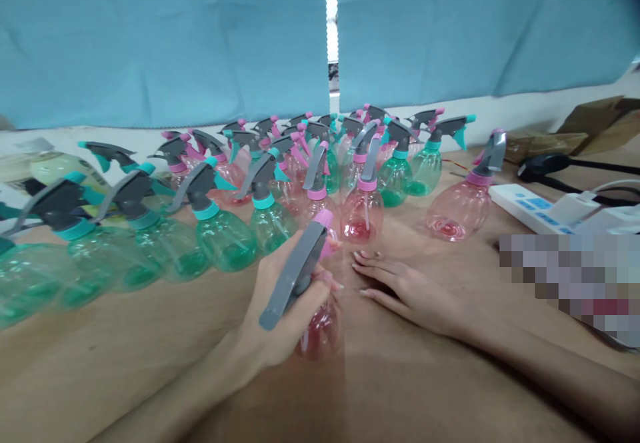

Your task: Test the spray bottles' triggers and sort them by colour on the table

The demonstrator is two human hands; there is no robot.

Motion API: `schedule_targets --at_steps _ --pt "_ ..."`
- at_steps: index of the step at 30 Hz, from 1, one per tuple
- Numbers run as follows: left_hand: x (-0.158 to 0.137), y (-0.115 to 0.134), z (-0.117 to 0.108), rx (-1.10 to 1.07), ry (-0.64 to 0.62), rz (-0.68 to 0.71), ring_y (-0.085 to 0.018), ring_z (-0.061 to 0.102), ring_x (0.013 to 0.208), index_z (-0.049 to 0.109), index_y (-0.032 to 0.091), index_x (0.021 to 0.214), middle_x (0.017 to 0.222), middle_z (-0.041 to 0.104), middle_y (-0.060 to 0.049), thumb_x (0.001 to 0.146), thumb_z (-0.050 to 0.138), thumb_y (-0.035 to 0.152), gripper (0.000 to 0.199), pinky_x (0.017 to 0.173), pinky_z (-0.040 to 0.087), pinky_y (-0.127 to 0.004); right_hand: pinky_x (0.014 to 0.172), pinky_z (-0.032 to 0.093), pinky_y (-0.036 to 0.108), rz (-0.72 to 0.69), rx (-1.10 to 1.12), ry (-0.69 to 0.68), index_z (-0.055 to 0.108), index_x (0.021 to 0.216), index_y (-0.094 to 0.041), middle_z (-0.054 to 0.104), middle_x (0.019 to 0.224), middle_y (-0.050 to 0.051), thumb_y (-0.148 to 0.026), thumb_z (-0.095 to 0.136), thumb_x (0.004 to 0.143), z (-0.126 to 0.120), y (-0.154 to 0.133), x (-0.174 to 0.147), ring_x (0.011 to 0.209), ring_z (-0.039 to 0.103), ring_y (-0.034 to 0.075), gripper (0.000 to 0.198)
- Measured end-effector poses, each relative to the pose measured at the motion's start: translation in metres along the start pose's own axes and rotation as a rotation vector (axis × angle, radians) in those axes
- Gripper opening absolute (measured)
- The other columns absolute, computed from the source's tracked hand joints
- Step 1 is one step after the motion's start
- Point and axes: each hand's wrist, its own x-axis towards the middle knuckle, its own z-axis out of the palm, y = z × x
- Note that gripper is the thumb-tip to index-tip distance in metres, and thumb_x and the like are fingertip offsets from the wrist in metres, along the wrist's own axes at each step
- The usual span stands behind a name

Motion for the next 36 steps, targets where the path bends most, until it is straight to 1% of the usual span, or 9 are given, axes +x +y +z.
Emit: schedule_targets --at_steps 3,5,10,12,16,23,28,33,36 --pt "-0.0002 -0.0019 0.002 0.033 0.011 0.018 -0.017 0.068 0.066 0.055 0.022 0.078 0.071 0.066 0.001 0.08 0.051 0.031 0.01 0.059 0.053 -0.027 0.111 0.036 0.047 -0.003 0.013 0.012 0.05 0.136 -0.014 0.048 0.143 0.012 -0.038 0.047 0.096 0.0003 0.0002 -0.0003 0.132 0.045 0.025 0.047" --pt "-0.0012 -0.0036 0.0027 0.063 0.035 0.022 -0.016 0.067 0.064 0.056 0.021 0.076 0.07 0.066 0.002 0.08 0.05 0.03 0.011 0.059 0.052 -0.026 0.11 0.037 0.046 -0.005 0.015 0.018 0.05 0.136 -0.015 0.048 0.143 0.011 -0.038 0.047 0.095 0.0005 0.0002 -0.0005 0.131 0.046 0.024 0.047" --pt "-0.0032 -0.0041 0.0019 0.043 0.019 0.026 -0.017 0.068 0.069 0.057 0.02 0.076 0.075 0.068 0.001 0.077 0.049 0.025 0.01 0.064 0.053 -0.027 0.111 0.037 0.046 -0.006 0.01 0.028 0.05 0.136 -0.013 0.049 0.142 0.012 -0.037 0.048 0.095 0.0016 0.0006 -0.0006 0.131 0.046 0.025 0.047" --pt "-0.0031 -0.0026 0.0017 0.044 0.017 0.024 -0.016 0.067 0.068 0.058 0.02 0.076 0.075 0.068 0.001 0.076 0.049 0.024 0.01 0.063 0.052 -0.027 0.11 0.037 0.046 -0.009 0.027 0.042 0.05 0.136 -0.015 0.05 0.141 0.011 -0.037 0.049 0.095 0.0021 0.001 -0.0009 0.131 0.047 0.025 0.046" --pt "-0.0026 0.0009 0.0022 0.047 0.034 0.025 -0.015 0.065 0.063 0.058 0.021 0.072 0.068 0.064 0.002 0.074 0.049 0.025 0.01 0.058 0.051 -0.025 0.11 0.037 0.047 -0.008 0.043 0.05 0.05 0.137 -0.018 0.051 0.141 0.01 -0.038 0.05 0.094 0.0021 0.0015 -0.0016 0.13 0.047 0.025 0.047" --pt "-0.0013 0.004 0.0037 0.017 0.044 -0.003 -0.015 0.066 0.066 0.055 0.022 0.071 0.071 0.065 0.002 0.072 0.049 0.024 0.006 0.062 0.053 -0.026 0.111 0.035 0.046 -0.013 0.012 0.024 0.05 0.136 -0.013 0.049 0.142 0.012 -0.038 0.047 0.096 0.001 0.0013 -0.001 0.132 0.045 0.025 0.047" --pt "-0.0012 0.0045 0.0029 0.038 0.041 0.014 -0.015 0.065 0.065 0.056 0.021 0.072 0.072 0.065 0.002 0.073 0.048 0.023 0.008 0.06 0.052 -0.025 0.111 0.035 0.047 -0.014 0.025 0.035 0.05 0.136 -0.016 0.05 0.141 0.011 -0.037 0.048 0.095 0.001 0.0005 -0.0009 0.132 0.045 0.025 0.046" --pt "-0.0001 0.004 -0.0002 0.07 -0.03 -0.002 -0.015 0.064 0.06 0.06 0.021 0.076 0.071 0.066 0.002 0.077 0.051 0.028 0.011 0.055 0.051 -0.025 0.111 0.035 0.047 -0.012 0.028 0.044 0.049 0.136 -0.016 0.05 0.142 0.011 -0.038 0.048 0.095 0.0017 0.0015 -0.0011 0.131 0.045 0.025 0.047" --pt "0.0005 -0.0001 -0.002 0.11 -0.055 0.006 -0.016 0.065 0.064 0.061 0.022 0.081 0.073 0.067 0.002 0.08 0.053 0.031 0.012 0.058 0.052 -0.026 0.11 0.036 0.048 -0.011 0.029 0.036 0.05 0.136 -0.016 0.049 0.142 0.011 -0.039 0.047 0.095 0.001 0.0015 -0.001 0.131 0.046 0.025 0.047"
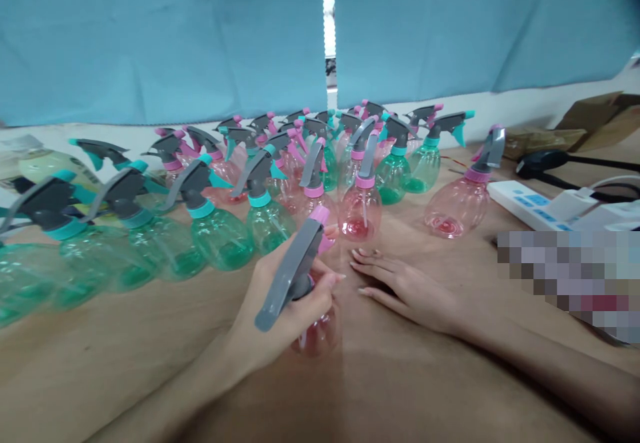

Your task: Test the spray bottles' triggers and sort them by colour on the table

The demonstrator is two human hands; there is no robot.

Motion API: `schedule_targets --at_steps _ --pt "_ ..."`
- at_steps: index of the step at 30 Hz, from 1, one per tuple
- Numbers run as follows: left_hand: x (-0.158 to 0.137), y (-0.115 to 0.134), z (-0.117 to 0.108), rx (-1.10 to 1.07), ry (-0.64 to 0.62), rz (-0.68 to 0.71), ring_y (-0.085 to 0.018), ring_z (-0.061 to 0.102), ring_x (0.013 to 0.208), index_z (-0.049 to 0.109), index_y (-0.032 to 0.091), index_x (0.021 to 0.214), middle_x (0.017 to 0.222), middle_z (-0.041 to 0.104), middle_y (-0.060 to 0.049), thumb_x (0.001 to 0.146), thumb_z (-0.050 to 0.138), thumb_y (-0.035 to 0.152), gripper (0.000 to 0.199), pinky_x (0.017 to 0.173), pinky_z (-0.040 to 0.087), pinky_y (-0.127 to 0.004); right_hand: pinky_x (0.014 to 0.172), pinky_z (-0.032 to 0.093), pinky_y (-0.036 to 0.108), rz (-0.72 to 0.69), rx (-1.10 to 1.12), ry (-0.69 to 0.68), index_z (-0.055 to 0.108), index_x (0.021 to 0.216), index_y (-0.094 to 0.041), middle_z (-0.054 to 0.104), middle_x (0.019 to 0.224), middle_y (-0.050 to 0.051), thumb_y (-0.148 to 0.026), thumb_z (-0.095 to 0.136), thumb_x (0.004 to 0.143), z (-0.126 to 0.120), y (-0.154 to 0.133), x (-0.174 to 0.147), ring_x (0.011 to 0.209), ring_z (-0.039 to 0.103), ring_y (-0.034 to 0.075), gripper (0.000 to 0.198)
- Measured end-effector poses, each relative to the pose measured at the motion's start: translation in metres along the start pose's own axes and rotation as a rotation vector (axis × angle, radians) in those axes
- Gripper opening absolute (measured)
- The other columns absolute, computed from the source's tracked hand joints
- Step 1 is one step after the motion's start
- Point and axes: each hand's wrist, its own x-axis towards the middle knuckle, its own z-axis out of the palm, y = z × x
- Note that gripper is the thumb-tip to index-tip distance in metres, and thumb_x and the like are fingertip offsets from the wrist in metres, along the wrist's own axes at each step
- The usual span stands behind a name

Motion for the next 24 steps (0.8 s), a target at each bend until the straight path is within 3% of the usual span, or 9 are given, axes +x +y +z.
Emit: schedule_targets --at_steps 3,8,17,24 --pt "0.001 -0.005 0.0 0.043 -0.006 0.022 -0.017 0.065 0.067 0.06 0.023 0.089 0.077 0.069 0.002 0.08 0.056 0.027 0.011 0.06 0.051 -0.026 0.11 0.036 0.048 0.001 0.001 -0.012 0.049 0.137 -0.016 0.048 0.143 0.011 -0.039 0.046 0.096 -0.001 -0.001 0.0 0.132 0.045 0.025 0.047" --pt "0.001 -0.01 0.003 0.014 0.003 0.051 -0.016 0.063 0.063 0.054 0.023 0.103 0.078 0.069 0.002 0.079 0.058 0.027 0.025 0.055 0.047 -0.025 0.11 0.036 0.049 -0.006 0.028 0.016 0.048 0.138 -0.021 0.05 0.142 0.01 -0.039 0.047 0.095 0.0 -0.001 -0.001 0.131 0.046 0.025 0.046" --pt "-0.001 -0.016 0.005 -0.043 -0.043 0.035 -0.016 0.062 0.057 0.048 0.025 0.113 0.08 0.069 0.001 0.08 0.059 0.028 0.035 0.046 0.042 -0.023 0.111 0.035 0.047 -0.004 0.006 -0.006 0.05 0.136 -0.016 0.049 0.142 0.011 -0.038 0.046 0.096 -0.002 -0.002 -0.001 0.132 0.045 0.024 0.046" --pt "0.001 -0.007 -0.001 -0.094 -0.06 0.078 -0.017 0.065 0.059 0.049 0.024 0.11 0.084 0.071 -0.001 0.077 0.058 0.029 0.035 0.053 0.048 -0.026 0.11 0.037 0.049 -0.002 0.017 -0.002 0.049 0.137 -0.019 0.05 0.141 0.011 -0.039 0.045 0.096 -0.002 -0.002 0.0 0.131 0.047 0.024 0.045"
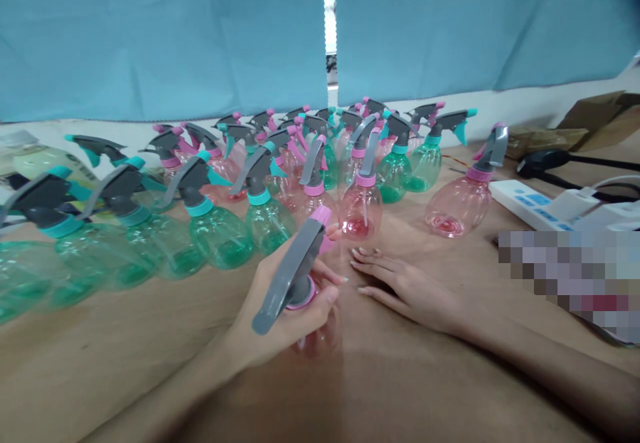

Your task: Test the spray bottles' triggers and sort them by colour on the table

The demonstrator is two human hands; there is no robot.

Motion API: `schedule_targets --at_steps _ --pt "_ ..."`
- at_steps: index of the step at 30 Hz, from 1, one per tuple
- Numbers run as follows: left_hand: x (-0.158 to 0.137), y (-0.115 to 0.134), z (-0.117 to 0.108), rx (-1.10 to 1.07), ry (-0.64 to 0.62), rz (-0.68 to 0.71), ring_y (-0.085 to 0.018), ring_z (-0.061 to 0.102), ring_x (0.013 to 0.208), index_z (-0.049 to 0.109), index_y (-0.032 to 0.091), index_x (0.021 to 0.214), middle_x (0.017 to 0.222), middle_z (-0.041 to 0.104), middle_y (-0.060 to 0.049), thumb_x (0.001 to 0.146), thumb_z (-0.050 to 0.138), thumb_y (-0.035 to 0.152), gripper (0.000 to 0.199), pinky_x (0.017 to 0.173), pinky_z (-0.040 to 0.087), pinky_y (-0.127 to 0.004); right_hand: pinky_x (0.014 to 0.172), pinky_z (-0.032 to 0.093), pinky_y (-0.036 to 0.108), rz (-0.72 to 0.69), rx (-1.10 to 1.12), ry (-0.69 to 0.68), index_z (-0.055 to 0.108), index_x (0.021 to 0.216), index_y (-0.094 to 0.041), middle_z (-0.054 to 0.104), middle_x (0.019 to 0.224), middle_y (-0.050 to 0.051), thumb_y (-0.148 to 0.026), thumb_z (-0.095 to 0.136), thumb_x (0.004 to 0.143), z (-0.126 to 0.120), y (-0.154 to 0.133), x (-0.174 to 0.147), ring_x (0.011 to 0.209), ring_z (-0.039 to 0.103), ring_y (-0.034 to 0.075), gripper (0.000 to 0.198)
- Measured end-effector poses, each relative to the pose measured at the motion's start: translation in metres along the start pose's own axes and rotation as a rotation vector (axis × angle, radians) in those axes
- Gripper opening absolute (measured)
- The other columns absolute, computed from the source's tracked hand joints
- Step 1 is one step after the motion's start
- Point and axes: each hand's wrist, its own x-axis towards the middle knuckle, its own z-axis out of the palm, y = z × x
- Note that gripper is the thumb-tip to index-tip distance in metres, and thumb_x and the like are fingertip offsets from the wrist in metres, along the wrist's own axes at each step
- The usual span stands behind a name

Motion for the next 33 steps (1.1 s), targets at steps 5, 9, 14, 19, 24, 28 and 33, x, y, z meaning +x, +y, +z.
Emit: schedule_targets --at_steps 5,9,14,19,24,28,33 --pt "-0.0013 0.0006 -0.0005 -0.008 -0.013 -0.033 -0.018 0.065 0.062 0.052 0.022 0.107 0.086 0.072 -0.003 0.077 0.057 0.029 0.031 0.053 0.048 -0.026 0.11 0.036 0.048 -0.002 -0.002 0.011 0.05 0.136 -0.018 0.051 0.141 0.011 -0.038 0.045 0.096 0.0016 0.0008 -0.0004 0.13 0.047 0.024 0.045" --pt "-0.0014 0.0048 0.0011 -0.003 0.019 -0.061 -0.016 0.063 0.059 0.051 0.023 0.11 0.081 0.071 -0.001 0.075 0.056 0.028 0.035 0.049 0.045 -0.025 0.11 0.037 0.048 0.009 0.01 0.017 0.05 0.136 -0.02 0.052 0.14 0.01 -0.039 0.046 0.096 0.0013 0.0001 -0.0004 0.13 0.048 0.024 0.045" --pt "0.0016 0.0096 0.0023 -0.018 0.048 -0.094 -0.017 0.063 0.061 0.053 0.022 0.098 0.08 0.072 -0.001 0.07 0.055 0.025 0.028 0.056 0.048 -0.027 0.11 0.037 0.047 0.015 0.0 -0.002 0.05 0.136 -0.019 0.051 0.141 0.01 -0.038 0.046 0.096 -0.0006 -0.0011 0.0003 0.131 0.047 0.024 0.045" --pt "0.0018 0.008 0.0023 -0.019 0.043 -0.095 -0.016 0.061 0.057 0.053 0.022 0.093 0.079 0.072 -0.001 0.067 0.054 0.022 0.026 0.055 0.048 -0.028 0.11 0.037 0.048 0.002 0.0 -0.001 0.05 0.136 -0.018 0.05 0.141 0.011 -0.038 0.045 0.096 -0.0005 -0.0004 0.0001 0.13 0.047 0.024 0.045" --pt "0.001 0.0058 0.0029 -0.016 0.065 -0.065 -0.017 0.065 0.058 0.052 0.024 0.093 0.076 0.071 0.001 0.067 0.053 0.022 0.026 0.056 0.051 -0.028 0.11 0.037 0.049 -0.001 0.009 0.017 0.05 0.137 -0.02 0.051 0.141 0.011 -0.038 0.046 0.096 0.0005 -0.0001 -0.0002 0.13 0.047 0.025 0.045" --pt "0.0014 0.0062 0.0043 -0.108 0.037 -0.094 -0.014 0.065 0.05 0.048 0.024 0.087 0.076 0.07 0.002 0.069 0.053 0.022 0.019 0.047 0.052 -0.024 0.11 0.037 0.048 -0.002 -0.01 0.006 0.049 0.137 -0.019 0.051 0.141 0.01 -0.039 0.045 0.096 0.0007 0.0002 -0.0004 0.13 0.047 0.024 0.045" --pt "0.0007 0.0083 0.0044 -0.068 0.054 -0.091 -0.016 0.067 0.055 0.05 0.025 0.088 0.071 0.068 0.003 0.069 0.053 0.022 0.019 0.049 0.053 -0.025 0.111 0.036 0.046 0.002 -0.045 -0.032 0.048 0.137 -0.015 0.048 0.143 0.011 -0.039 0.044 0.097 -0.0004 -0.0003 -0.0002 0.132 0.045 0.023 0.047"
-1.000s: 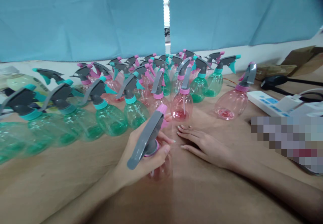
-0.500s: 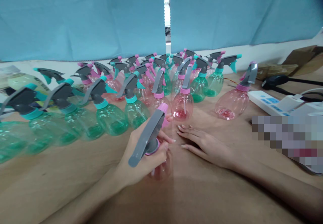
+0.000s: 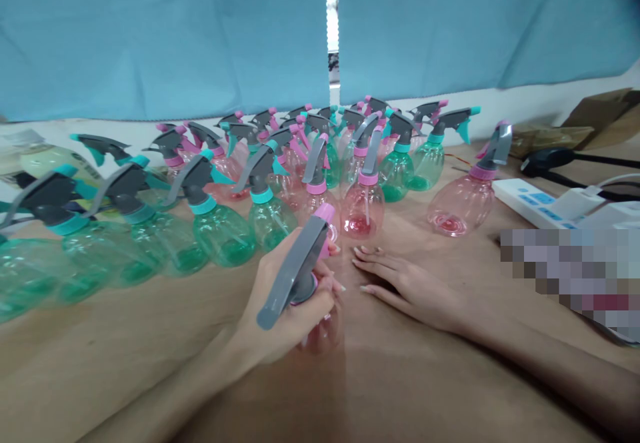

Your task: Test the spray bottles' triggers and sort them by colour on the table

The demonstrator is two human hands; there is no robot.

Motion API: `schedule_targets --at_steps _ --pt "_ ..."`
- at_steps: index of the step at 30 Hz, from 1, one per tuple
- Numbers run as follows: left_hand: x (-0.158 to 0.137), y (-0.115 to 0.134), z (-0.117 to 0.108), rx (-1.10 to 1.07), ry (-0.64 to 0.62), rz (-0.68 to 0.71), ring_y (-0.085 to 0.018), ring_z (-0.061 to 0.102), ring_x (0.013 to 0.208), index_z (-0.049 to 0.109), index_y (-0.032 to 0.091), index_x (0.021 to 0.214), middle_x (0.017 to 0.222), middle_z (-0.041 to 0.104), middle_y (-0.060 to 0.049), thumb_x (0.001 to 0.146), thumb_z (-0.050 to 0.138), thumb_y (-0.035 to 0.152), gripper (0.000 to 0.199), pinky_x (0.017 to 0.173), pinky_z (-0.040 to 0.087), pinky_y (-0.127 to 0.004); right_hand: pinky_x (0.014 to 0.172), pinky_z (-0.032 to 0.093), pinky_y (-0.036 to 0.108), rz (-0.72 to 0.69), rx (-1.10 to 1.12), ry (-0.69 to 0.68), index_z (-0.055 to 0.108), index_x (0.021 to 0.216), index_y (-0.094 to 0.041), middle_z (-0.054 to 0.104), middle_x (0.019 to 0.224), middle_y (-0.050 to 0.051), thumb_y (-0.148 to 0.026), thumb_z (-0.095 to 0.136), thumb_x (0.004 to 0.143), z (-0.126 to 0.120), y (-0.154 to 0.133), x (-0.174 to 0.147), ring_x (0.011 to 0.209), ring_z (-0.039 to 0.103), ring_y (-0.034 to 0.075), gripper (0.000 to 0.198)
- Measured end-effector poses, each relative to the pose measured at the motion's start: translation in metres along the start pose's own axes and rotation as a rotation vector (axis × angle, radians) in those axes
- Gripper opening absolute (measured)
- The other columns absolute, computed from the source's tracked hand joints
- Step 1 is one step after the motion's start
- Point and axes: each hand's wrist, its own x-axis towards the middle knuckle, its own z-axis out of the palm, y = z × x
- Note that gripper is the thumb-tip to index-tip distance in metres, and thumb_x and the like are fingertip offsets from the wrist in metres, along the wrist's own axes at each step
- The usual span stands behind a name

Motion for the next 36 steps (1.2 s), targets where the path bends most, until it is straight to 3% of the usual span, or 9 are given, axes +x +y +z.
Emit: schedule_targets --at_steps 3,8,15,20,32,36 --pt "-0.001 0.001 -0.001 0.006 -0.021 0.0 -0.018 0.069 0.058 0.052 0.025 0.092 0.07 0.068 0.003 0.069 0.053 0.021 0.023 0.053 0.055 -0.027 0.111 0.036 0.047 0.006 0.005 -0.006 0.049 0.136 -0.014 0.049 0.142 0.012 -0.039 0.044 0.097 -0.001 -0.001 0.0 0.132 0.045 0.024 0.047" --pt "-0.001 0.001 -0.003 0.024 0.011 0.101 -0.02 0.07 0.069 0.053 0.024 0.083 0.075 0.066 0.001 0.069 0.054 0.02 0.014 0.061 0.054 -0.028 0.111 0.036 0.047 0.006 0.015 0.006 0.05 0.136 -0.015 0.05 0.142 0.011 -0.039 0.044 0.097 0.0 0.0 0.0 0.132 0.045 0.024 0.046" --pt "-0.001 -0.007 0.0 0.127 0.005 0.043 -0.017 0.063 0.06 0.059 0.02 0.086 0.071 0.066 0.0 0.077 0.05 0.03 0.015 0.053 0.048 -0.027 0.112 0.034 0.047 -0.003 -0.006 0.005 0.048 0.137 -0.014 0.048 0.143 0.012 -0.039 0.043 0.097 0.002 0.001 0.0 0.133 0.043 0.024 0.047" --pt "-0.003 -0.01 0.002 0.202 0.056 0.095 -0.014 0.059 0.059 0.064 0.02 0.085 0.082 0.069 -0.002 0.078 0.049 0.027 0.018 0.055 0.046 -0.027 0.111 0.035 0.046 -0.003 0.01 0.007 0.047 0.138 -0.015 0.048 0.143 0.011 -0.038 0.045 0.096 0.001 0.001 0.0 0.133 0.044 0.024 0.048" --pt "0.0 -0.003 0.004 0.138 0.086 0.047 -0.015 0.059 0.058 0.062 0.021 0.084 0.073 0.07 -0.001 0.076 0.052 0.032 0.017 0.051 0.043 -0.027 0.111 0.035 0.047 0.001 0.021 0.012 0.047 0.138 -0.017 0.048 0.143 0.011 -0.039 0.046 0.096 0.002 0.002 0.0 0.132 0.044 0.024 0.048" --pt "-0.001 -0.008 0.003 0.185 0.082 0.078 -0.017 0.061 0.063 0.063 0.021 0.079 0.075 0.069 -0.002 0.078 0.051 0.032 0.017 0.057 0.046 -0.028 0.112 0.034 0.046 0.001 0.02 0.007 0.048 0.138 -0.015 0.047 0.143 0.011 -0.039 0.045 0.096 0.001 0.002 0.0 0.133 0.044 0.024 0.048"
